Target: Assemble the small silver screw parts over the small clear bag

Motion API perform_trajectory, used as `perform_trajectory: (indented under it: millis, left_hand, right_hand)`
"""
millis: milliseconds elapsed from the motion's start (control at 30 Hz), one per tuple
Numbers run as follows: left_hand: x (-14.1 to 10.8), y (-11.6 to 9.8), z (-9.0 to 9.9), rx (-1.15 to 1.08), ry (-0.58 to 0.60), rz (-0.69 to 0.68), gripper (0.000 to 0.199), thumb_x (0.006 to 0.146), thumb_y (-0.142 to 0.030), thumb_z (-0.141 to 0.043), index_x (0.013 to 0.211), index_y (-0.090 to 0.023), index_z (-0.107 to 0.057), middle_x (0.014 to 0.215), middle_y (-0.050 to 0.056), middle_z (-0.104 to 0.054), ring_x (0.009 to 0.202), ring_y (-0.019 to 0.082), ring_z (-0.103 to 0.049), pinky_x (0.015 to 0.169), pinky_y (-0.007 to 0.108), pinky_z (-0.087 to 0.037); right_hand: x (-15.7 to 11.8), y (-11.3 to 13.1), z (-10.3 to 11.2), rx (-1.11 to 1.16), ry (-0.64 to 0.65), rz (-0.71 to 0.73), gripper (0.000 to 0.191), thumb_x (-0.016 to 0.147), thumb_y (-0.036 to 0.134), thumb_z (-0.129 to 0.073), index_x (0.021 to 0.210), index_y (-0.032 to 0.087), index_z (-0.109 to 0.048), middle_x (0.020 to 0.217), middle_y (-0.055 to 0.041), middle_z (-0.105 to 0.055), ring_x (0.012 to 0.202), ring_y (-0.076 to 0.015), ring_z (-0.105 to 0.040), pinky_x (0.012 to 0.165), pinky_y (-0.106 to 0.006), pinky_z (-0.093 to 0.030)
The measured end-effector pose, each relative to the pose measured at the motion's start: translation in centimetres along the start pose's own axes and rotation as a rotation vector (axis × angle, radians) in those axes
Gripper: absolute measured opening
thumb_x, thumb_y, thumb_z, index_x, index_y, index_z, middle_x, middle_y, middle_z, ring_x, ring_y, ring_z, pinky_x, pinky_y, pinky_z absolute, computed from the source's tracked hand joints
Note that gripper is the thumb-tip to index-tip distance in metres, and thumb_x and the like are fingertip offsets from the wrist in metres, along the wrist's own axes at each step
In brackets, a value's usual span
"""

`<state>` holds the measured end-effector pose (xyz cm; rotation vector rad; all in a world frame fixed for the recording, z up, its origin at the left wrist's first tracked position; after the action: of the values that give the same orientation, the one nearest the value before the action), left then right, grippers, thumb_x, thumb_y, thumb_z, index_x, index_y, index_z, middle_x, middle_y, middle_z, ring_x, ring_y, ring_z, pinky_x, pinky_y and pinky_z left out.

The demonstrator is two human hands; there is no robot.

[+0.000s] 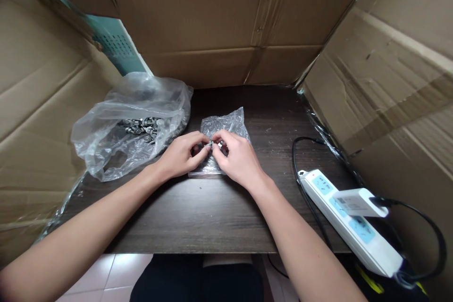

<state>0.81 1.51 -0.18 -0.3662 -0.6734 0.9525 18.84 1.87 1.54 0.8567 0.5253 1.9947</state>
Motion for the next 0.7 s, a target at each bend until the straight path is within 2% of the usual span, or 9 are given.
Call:
perform_trajectory:
  millis: [200, 367, 433, 567, 700]
  left_hand:
    - [0.01, 0.07, -0.05, 0.016, 0.0, -0.004, 0.017, 0.098, -0.025, -0.054, 0.102, -0.015, -0.067, 0.092, 0.006, -0.067, 0.077, 0.016, -0.06, 0.071, 0.029, -0.045]
    - [-0.02, -0.02, 0.02, 0.003, -0.004, -0.006, 0.017, 0.098, -0.024, -0.054, 0.103, -0.015, -0.067, 0.093, 0.006, -0.067, 0.079, 0.017, -0.061, 0.072, 0.029, -0.046]
    - [-0.05, -0.13, 0.04, 0.011, 0.008, -0.008, 0.017, 0.099, -0.025, -0.053, 0.103, -0.016, -0.067, 0.093, 0.006, -0.067, 0.078, 0.016, -0.06, 0.071, 0.029, -0.046]
    - [-0.11, -0.3, 0.07, 0.039, 0.027, -0.01, 0.019, 0.1, -0.027, -0.052, 0.105, -0.017, -0.067, 0.094, 0.005, -0.066, 0.077, 0.016, -0.059, 0.071, 0.03, -0.046]
    - [-0.11, -0.31, 0.19, 0.014, 0.002, -0.009, 0.019, 0.101, -0.027, -0.051, 0.104, -0.016, -0.066, 0.095, 0.006, -0.065, 0.082, 0.017, -0.06, 0.074, 0.031, -0.046]
  right_hand:
    - [0.06, -0.07, 0.11, -0.028, -0.007, 0.044, 0.014, 0.09, 0.018, -0.059, 0.099, 0.021, -0.068, 0.09, -0.0032, -0.07, 0.084, -0.019, -0.064, 0.076, -0.031, -0.048]
    - [0.06, -0.26, 0.05, -0.036, 0.001, 0.018, 0.014, 0.093, 0.024, -0.058, 0.1, 0.022, -0.069, 0.089, -0.0038, -0.071, 0.083, -0.0198, -0.064, 0.074, -0.032, -0.047]
    - [0.05, -0.41, 0.05, -0.085, 0.007, -0.006, 0.014, 0.096, 0.029, -0.056, 0.093, 0.021, -0.068, 0.084, -0.0037, -0.068, 0.08, -0.0197, -0.062, 0.071, -0.032, -0.045]
    - [0.07, -0.53, 0.07, -0.152, 0.049, -0.038, 0.03, 0.101, 0.035, -0.048, 0.079, 0.02, -0.061, 0.072, -0.0028, -0.06, 0.072, -0.0187, -0.056, 0.068, -0.032, -0.04]
    - [0.14, -0.39, 0.08, -0.05, 0.059, -0.033, 0.013, 0.096, 0.028, -0.054, 0.092, 0.021, -0.064, 0.085, -0.0026, -0.067, 0.08, -0.0185, -0.06, 0.073, -0.032, -0.042]
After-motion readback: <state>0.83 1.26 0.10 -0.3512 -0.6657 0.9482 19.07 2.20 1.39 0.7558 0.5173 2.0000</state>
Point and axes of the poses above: each hand's wrist, its own x-axis towards the middle knuckle, its own z-axis out of the back of the hand, y = z × x, the point moved 2 cm from there along x, towards the middle knuckle
